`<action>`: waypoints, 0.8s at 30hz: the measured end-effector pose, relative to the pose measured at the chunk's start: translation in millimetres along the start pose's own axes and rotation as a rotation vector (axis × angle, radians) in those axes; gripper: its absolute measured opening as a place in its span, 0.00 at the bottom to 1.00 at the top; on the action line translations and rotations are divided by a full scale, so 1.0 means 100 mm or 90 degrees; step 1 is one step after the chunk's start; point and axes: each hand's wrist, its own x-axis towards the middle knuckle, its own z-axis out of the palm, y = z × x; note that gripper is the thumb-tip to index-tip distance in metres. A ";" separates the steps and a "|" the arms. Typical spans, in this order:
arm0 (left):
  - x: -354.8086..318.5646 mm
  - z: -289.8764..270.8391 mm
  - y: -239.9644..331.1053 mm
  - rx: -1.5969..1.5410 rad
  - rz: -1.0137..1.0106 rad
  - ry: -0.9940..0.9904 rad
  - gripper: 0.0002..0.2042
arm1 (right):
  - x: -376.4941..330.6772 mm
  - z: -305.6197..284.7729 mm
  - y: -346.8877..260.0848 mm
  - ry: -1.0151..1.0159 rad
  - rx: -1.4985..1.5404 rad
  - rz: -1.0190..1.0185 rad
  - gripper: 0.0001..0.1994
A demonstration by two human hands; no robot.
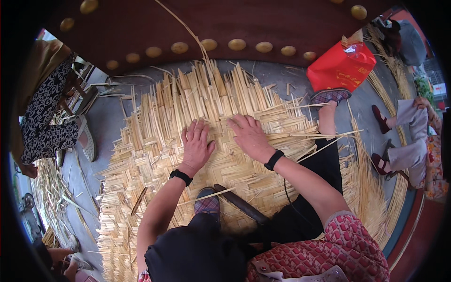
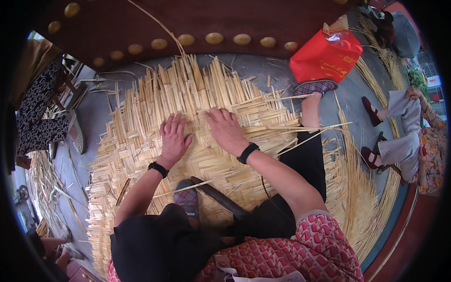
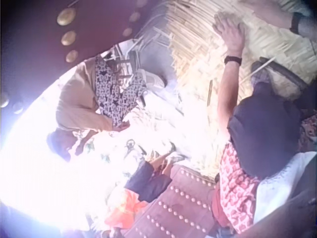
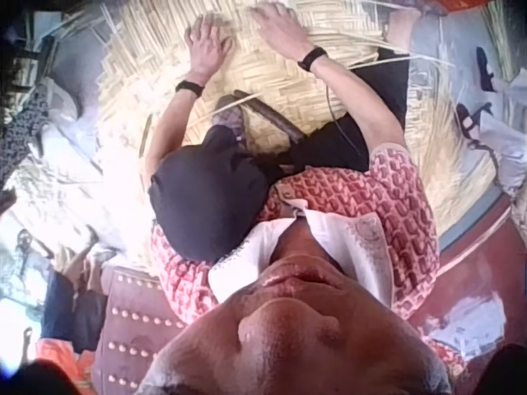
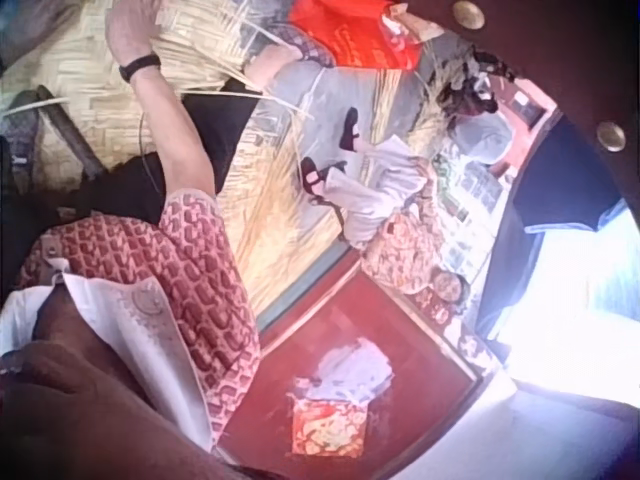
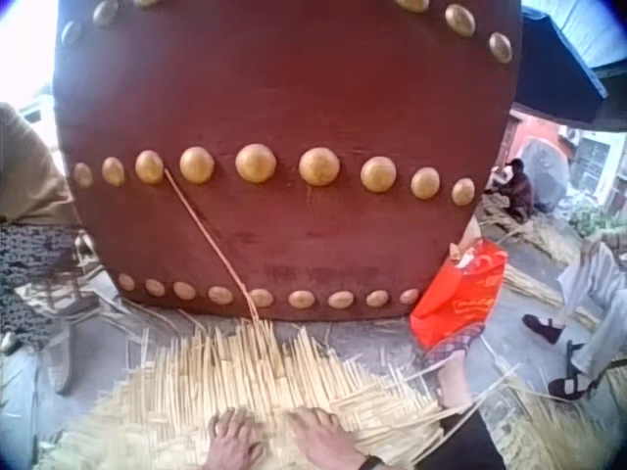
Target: Weaving a large circular mat using thin strips of bamboo or straw, occasionally using a wooden baton to compress the weave.
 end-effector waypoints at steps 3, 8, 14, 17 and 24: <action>0.07 0.05 0.02 0.051 -0.031 0.031 0.35 | 0.17 -0.02 -0.21 -0.133 0.127 0.111 0.31; 0.15 0.14 0.05 0.084 -0.052 -0.057 0.36 | 0.11 0.26 -0.18 -0.062 0.101 0.132 0.32; 0.11 0.12 0.03 0.085 -0.038 -0.047 0.33 | -0.02 0.21 0.11 -0.083 0.259 0.067 0.26; 0.09 0.09 0.00 0.089 -0.029 -0.052 0.34 | 0.15 0.07 0.50 0.059 0.333 0.133 0.19; 0.28 -0.03 0.11 0.103 -0.004 -0.035 0.33 | 0.78 0.07 1.36 0.098 0.262 0.203 0.12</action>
